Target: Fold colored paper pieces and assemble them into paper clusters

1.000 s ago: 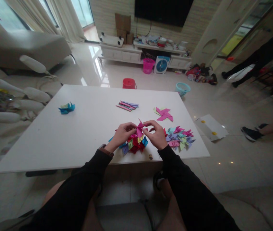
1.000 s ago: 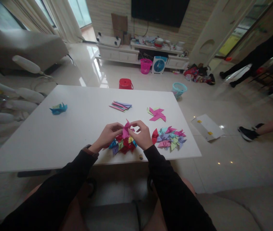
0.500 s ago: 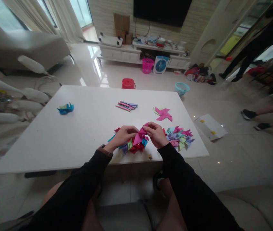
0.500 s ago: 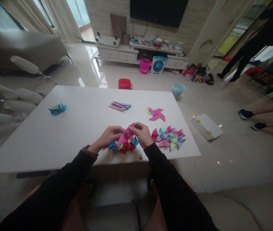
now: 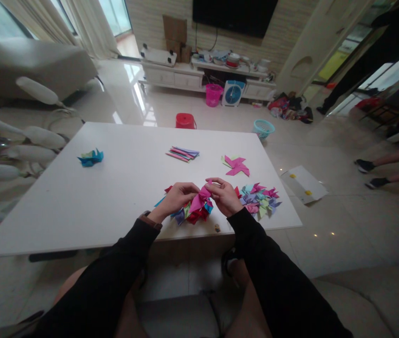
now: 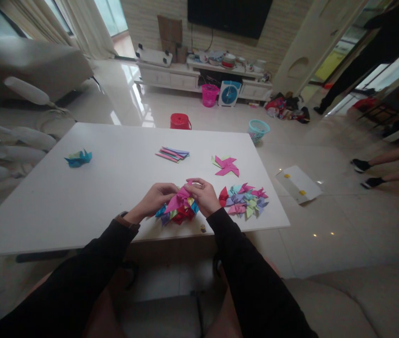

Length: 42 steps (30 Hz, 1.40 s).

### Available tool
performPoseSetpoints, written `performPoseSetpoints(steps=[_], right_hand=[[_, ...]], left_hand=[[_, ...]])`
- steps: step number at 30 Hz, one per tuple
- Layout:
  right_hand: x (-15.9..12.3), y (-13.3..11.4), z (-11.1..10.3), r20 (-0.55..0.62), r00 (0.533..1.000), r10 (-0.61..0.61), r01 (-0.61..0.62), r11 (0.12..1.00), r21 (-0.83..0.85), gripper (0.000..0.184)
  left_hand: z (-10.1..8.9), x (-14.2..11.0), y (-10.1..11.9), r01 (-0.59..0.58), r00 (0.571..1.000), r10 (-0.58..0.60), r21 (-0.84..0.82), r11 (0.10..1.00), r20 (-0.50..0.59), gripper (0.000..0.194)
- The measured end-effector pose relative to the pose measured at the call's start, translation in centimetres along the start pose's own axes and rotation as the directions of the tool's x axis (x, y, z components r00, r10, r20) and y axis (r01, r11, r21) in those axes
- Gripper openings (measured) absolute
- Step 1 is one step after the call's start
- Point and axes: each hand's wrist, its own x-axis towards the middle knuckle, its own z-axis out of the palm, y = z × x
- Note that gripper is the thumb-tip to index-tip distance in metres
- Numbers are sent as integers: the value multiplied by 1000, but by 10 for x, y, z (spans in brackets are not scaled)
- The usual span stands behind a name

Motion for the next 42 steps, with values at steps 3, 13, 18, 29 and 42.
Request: performPoseSetpoints(steps=[3,13,18,29,42], right_hand=[[3,-6,-4,-65,997,-48,48,999,-11,39],[-3,0,-2,135,990,-42,61,989,-136,26],[-2,3,-1,69,984,-167,179,954,-240,24],[-4,-1,-2,19,968,-249,242,914,-325,20],[-2,-4,-5,-29,933,-359,320,863,-391,18]], left_hand=[[-2,0,1,0,1000,0,23,1000,-16,13],[-1,0,0,16,1000,-16,-24,1000,4,16],[1,-1,-1,16,1000,-15,-60,998,11,15],[1,-2,3,31,999,-32,-39,999,-33,18],[0,-1,4,35,999,-35,-44,998,1,14]])
